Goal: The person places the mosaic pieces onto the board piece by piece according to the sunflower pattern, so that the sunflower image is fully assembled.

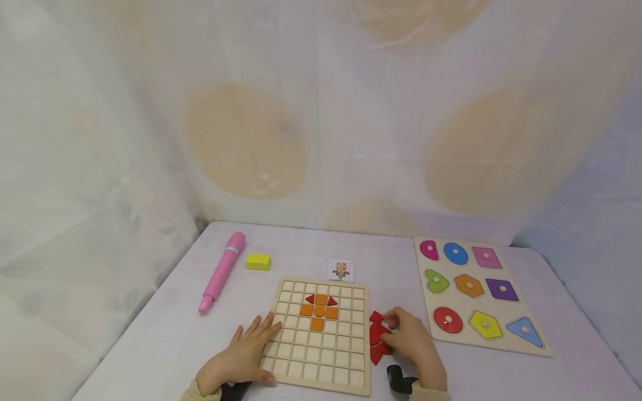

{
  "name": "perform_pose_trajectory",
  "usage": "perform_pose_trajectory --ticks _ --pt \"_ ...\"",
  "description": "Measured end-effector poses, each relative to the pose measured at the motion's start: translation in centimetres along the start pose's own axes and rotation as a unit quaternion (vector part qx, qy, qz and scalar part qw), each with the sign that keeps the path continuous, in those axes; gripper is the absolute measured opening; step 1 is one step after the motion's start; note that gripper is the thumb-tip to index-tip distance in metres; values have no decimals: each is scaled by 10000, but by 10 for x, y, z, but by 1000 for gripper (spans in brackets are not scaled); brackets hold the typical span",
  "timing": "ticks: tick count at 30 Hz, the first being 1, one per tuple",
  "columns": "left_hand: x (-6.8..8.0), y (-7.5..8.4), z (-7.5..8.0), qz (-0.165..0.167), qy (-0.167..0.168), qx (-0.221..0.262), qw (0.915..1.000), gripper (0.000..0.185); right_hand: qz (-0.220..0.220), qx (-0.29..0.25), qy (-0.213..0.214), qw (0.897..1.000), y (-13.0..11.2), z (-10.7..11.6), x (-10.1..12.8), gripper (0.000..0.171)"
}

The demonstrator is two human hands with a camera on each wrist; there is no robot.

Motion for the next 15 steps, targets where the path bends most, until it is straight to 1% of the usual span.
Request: perform_pose_trajectory --ticks 4,9,15 --pt "1 1 0 -2 -14 3 10000 108 63 157 63 9998 1 3 0 38" --pt "2 3 1 8 -37 46 10000 108 228 358 96 9991 -4 4 1 36" --pt "1 3 1 -9 -18 40 10000 108 359 538 336 9973 -6 6 0 26"
Point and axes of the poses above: each hand's wrist, its own x-axis away from the middle knuckle, its own z-axis out of the back of the hand, y = z × x, the point moved 10 cm from there along -x, towards the middle knuckle, and after that the axes turned 14 degrees about y, right-handed, at the moved point
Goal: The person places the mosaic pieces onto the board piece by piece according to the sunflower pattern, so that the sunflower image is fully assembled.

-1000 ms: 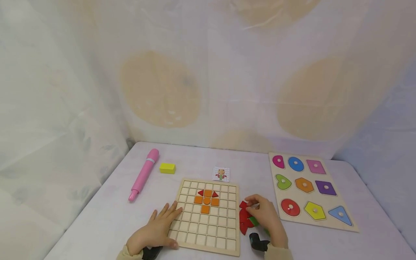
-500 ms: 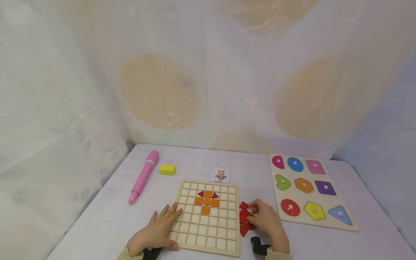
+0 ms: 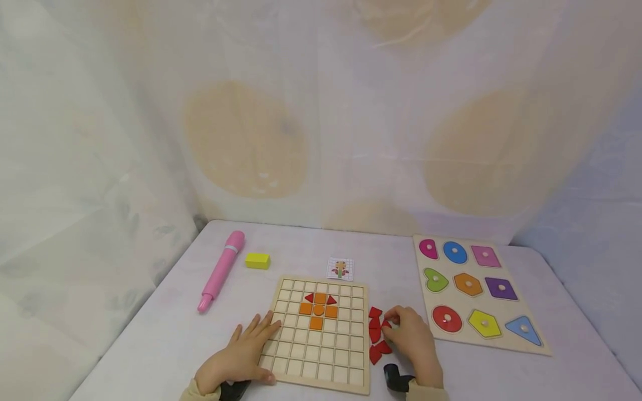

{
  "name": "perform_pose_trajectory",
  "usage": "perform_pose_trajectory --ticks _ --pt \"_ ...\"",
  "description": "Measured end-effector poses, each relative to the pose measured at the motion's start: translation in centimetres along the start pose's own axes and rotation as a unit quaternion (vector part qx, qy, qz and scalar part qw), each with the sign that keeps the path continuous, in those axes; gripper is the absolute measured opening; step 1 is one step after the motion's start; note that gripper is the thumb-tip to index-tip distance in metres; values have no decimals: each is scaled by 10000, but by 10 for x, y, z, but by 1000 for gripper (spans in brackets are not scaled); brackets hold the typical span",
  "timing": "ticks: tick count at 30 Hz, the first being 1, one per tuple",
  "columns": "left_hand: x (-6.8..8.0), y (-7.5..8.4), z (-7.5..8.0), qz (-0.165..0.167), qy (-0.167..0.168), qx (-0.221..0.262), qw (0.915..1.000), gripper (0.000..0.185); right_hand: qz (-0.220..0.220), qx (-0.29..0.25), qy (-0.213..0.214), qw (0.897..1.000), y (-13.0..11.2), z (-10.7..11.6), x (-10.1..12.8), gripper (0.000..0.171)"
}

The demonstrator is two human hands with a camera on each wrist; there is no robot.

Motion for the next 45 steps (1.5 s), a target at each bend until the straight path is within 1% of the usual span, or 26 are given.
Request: perform_pose_trajectory --ticks 5,8,13,22,26,29,34,41,45 --pt "0 -1 -2 40 -11 18 10000 108 95 71 95 9999 -2 0 0 26" --pt "0 -2 -2 60 -19 -12 10000 108 92 91 83 9999 -2 0 -1 26" --pt "0 -1 0 -4 21 -71 10000 108 66 88 93 9999 0 0 -3 24" --pt "-1 -3 -1 -2 30 -43 10000 108 49 217 159 9996 5 0 -6 24" --pt "0 -2 -1 -9 14 -55 10000 108 -20 150 167 9997 7 2 -7 26" --pt "0 0 1 -14 30 -40 10000 108 -98 18 165 9998 7 3 -7 28" --pt "0 4 6 -24 62 -38 10000 108 -54 -266 223 9994 -4 2 -9 30" --pt "1 4 6 -3 57 -56 10000 107 196 -813 216 9963 -32 -5 -8 25" --pt "1 4 5 -32 57 -74 10000 107 434 -795 197 9957 -46 -9 -9 26"
Point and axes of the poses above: each hand's wrist, its own x-axis away from the middle knuckle, its own z-axis out of the back of the hand, y = z × x, the point moved 10 cm from there along -x, towards the middle knuckle, and after that the axes turned 14 degrees about y, right-handed, at the moved point
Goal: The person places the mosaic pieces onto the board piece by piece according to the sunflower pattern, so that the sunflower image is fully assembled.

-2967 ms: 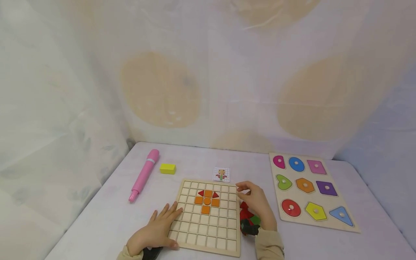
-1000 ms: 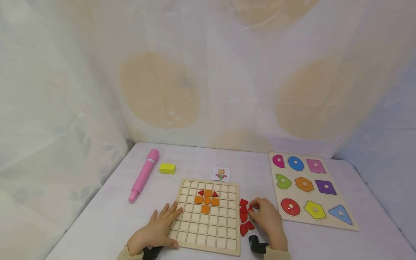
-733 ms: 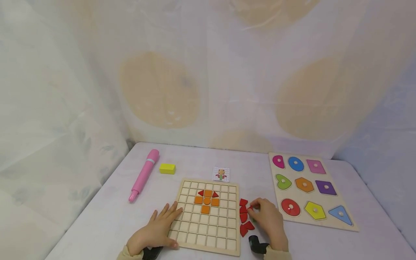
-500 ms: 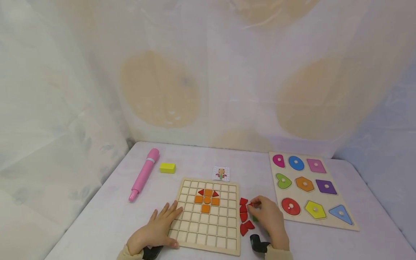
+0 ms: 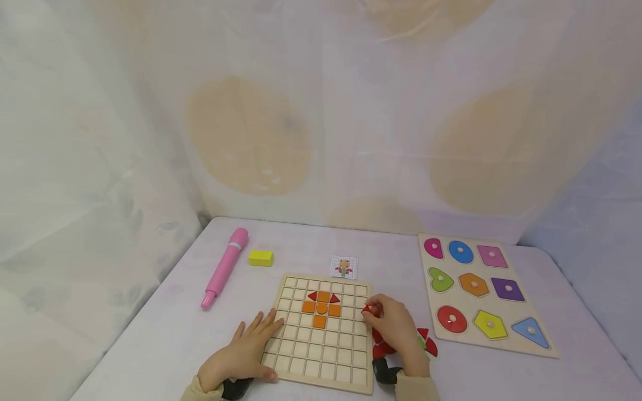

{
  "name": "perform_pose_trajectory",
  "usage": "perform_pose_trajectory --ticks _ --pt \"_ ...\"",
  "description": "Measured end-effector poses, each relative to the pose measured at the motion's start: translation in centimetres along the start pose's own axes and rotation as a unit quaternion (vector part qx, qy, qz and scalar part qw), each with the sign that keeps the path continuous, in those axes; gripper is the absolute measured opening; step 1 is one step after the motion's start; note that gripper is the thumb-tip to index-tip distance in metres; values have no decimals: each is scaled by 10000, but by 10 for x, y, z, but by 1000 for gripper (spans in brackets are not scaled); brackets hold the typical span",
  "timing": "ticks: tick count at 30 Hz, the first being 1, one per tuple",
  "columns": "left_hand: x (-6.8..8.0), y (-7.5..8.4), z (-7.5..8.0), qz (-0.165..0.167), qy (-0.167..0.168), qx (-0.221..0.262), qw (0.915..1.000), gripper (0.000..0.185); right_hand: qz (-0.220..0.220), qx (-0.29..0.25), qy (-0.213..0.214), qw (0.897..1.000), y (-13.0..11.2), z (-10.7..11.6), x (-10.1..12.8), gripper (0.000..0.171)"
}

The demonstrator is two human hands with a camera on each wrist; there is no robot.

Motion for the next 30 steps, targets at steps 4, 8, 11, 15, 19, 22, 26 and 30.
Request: perform_pose_trajectory --ticks 4,8,11,15,19,22,26,30 --pt "0 -1 -1 -12 16 -44 10000 107 282 48 49 9996 -13 -4 -3 24" --pt "0 -2 0 9 35 -64 10000 107 383 -112 41 9992 -25 -7 -3 19" --pt "-1 -2 -1 -1 44 -60 10000 107 404 -192 -40 9990 -33 -12 -2 16" --pt "0 -3 -3 18 7 -39 10000 108 396 -124 -156 9990 -40 -21 1 14" --pt "0 -3 -4 9 -6 0 10000 107 371 -42 -238 9990 -44 -27 4 15" --pt "0 -2 -2 -3 11 -17 10000 107 436 -93 -303 9985 -47 -33 5 15" --pt "1 -2 -2 -4 16 -36 10000 108 549 -212 -430 9973 -50 -41 6 16" --pt "0 0 0 -35 48 -23 10000 107 733 -242 -668 9948 -54 -49 7 16"
Point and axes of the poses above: each hand's wrist, its own x-axis away from the middle knuckle, its own z-axis out of the back of the hand, y = z × x, the point moved 10 cm from there along -x, towards the middle knuckle, and after that the axes turned 14 degrees about y, right-handed, at the moved point
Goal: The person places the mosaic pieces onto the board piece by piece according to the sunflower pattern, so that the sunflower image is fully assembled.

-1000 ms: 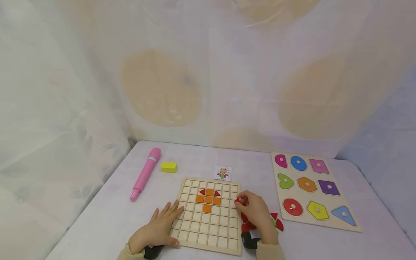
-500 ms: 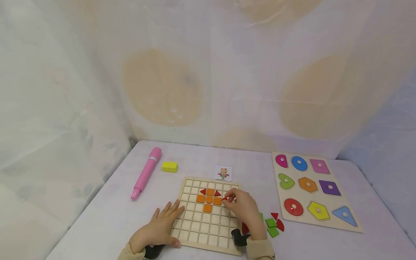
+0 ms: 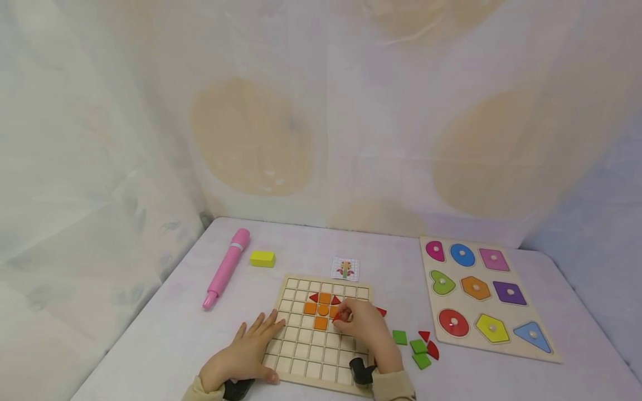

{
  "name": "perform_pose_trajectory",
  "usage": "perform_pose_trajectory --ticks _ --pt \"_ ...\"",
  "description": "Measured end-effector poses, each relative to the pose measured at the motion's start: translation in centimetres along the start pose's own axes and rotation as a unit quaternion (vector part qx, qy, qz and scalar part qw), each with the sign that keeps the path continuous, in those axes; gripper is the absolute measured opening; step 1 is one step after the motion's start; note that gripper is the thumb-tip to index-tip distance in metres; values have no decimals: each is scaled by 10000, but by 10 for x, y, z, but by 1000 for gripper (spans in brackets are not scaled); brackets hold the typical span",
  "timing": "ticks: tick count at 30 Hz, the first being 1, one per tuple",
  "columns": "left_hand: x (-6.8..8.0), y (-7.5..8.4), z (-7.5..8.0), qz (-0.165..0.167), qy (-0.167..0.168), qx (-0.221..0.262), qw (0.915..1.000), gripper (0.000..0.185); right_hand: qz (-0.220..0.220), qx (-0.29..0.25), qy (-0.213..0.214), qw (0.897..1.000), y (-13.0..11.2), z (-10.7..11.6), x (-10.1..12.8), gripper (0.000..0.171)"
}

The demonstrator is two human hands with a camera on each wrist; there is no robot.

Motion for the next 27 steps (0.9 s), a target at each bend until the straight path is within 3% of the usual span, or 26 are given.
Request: perform_pose_trajectory --ticks 11,20,27 --pt "0 2 2 28 -17 -10 10000 107 358 563 -532 9964 -5 -13 2 13" --pt "1 2 2 62 -33 11 10000 107 829 573 -520 9936 -15 -13 -1 15" --pt "1 1 1 62 -36 39 10000 107 825 553 -429 9941 -16 -12 -3 19"
Point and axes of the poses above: each hand's wrist, its own x-axis away from the middle knuckle, its own z-axis out of the back of the hand, y = z × x, the point moved 10 cm from there along -x, towards the middle knuckle, and after that the axes turned 14 degrees about y, right-handed, at the moved point
